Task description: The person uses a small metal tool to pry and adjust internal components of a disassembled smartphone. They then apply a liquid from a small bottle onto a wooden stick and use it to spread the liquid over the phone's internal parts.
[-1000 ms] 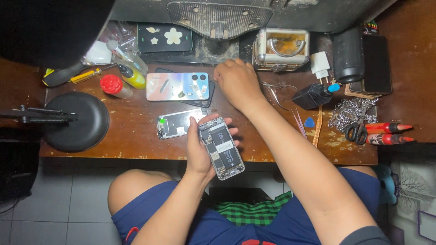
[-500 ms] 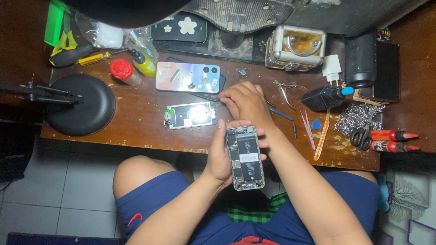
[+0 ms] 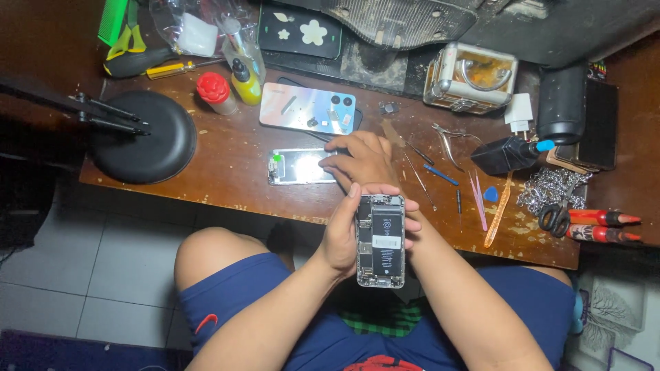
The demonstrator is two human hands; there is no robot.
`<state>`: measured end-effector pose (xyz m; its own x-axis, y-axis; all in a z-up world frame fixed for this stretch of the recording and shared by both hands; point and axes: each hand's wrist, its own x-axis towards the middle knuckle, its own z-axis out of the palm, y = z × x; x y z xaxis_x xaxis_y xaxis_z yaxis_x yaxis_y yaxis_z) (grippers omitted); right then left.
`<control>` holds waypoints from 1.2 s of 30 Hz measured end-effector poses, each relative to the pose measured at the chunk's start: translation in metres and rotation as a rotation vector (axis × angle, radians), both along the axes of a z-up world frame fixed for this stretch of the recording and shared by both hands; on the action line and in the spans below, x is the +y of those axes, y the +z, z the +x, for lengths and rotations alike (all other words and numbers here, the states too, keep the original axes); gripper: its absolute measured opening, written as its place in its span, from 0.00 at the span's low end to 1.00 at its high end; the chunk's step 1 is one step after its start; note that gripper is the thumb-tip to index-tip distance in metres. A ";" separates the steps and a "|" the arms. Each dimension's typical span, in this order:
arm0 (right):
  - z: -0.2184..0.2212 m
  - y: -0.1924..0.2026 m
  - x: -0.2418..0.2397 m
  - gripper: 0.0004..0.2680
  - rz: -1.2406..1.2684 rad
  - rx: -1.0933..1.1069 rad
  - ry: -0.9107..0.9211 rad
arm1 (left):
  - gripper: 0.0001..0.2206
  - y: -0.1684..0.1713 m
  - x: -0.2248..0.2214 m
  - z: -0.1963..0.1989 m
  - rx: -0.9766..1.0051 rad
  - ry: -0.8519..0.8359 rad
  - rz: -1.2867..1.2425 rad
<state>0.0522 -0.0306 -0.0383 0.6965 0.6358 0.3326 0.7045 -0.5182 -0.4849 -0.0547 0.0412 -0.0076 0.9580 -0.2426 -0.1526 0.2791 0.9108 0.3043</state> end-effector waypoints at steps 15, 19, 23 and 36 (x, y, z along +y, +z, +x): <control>0.030 0.014 0.002 0.09 -0.007 -0.031 -0.182 | 0.27 0.001 -0.006 0.001 -0.032 -0.052 -0.034; 0.043 0.020 0.021 0.09 -0.053 -0.071 -0.125 | 0.28 0.003 0.000 0.007 0.014 -0.052 -0.070; 0.051 0.020 0.029 0.11 -0.082 -0.119 -0.014 | 0.29 0.007 0.012 0.016 0.065 -0.036 -0.030; 0.068 0.013 0.024 0.11 -0.082 -0.189 -0.013 | 0.28 0.012 0.019 0.024 0.176 -0.007 -0.059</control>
<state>0.1206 -0.0064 -0.0252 0.6351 0.6574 0.4054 0.7718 -0.5601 -0.3010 -0.0306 0.0606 0.0046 0.9159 -0.2629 -0.3034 0.3301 0.9234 0.1961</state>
